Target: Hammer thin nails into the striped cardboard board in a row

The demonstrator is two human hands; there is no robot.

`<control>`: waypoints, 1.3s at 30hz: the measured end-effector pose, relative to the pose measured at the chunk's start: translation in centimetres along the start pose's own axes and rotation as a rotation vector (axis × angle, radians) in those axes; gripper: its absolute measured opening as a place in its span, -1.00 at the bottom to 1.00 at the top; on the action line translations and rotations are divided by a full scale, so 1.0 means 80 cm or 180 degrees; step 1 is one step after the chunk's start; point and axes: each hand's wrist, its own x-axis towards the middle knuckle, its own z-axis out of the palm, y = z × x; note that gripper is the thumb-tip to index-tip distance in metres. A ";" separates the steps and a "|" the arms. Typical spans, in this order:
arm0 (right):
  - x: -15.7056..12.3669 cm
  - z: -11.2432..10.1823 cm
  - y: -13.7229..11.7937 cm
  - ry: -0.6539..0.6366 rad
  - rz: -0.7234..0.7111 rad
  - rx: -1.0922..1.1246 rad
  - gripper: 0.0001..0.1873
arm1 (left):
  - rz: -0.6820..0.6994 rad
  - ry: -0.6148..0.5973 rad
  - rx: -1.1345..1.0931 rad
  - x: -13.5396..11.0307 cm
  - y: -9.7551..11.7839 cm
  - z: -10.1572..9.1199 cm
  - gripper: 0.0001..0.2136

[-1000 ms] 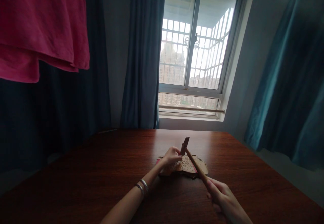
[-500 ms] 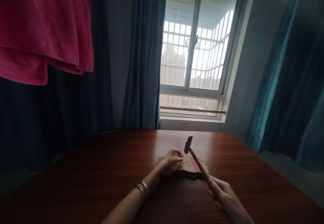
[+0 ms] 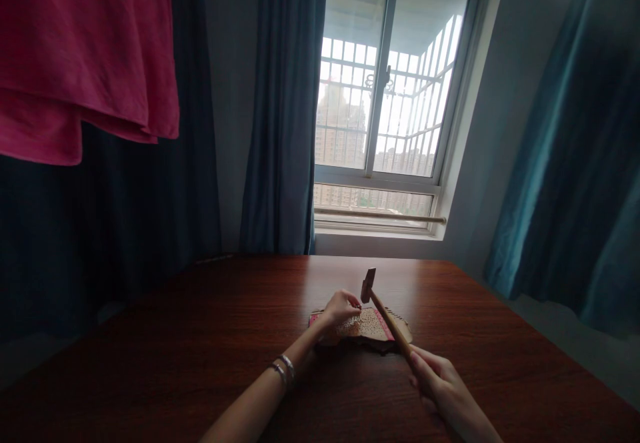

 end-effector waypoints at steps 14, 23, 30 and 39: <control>-0.001 -0.005 -0.003 -0.0060 0.0080 -0.0039 -0.52 | -0.0112 0.0020 -0.0154 -0.003 0.002 -0.002 -0.72; 0.003 -0.008 0.000 -0.0121 -0.0033 -0.0159 -0.56 | -0.0083 0.0053 -0.0252 -0.003 0.001 -0.005 -0.71; 0.002 -0.007 -0.001 -0.0099 -0.0062 -0.0081 -0.56 | -0.0048 0.0007 -0.0217 -0.001 -0.004 -0.002 -0.72; 0.000 -0.005 -0.007 -0.0036 -0.0050 -0.0046 -0.51 | -0.0164 0.0054 -0.0334 0.003 -0.010 0.004 -0.72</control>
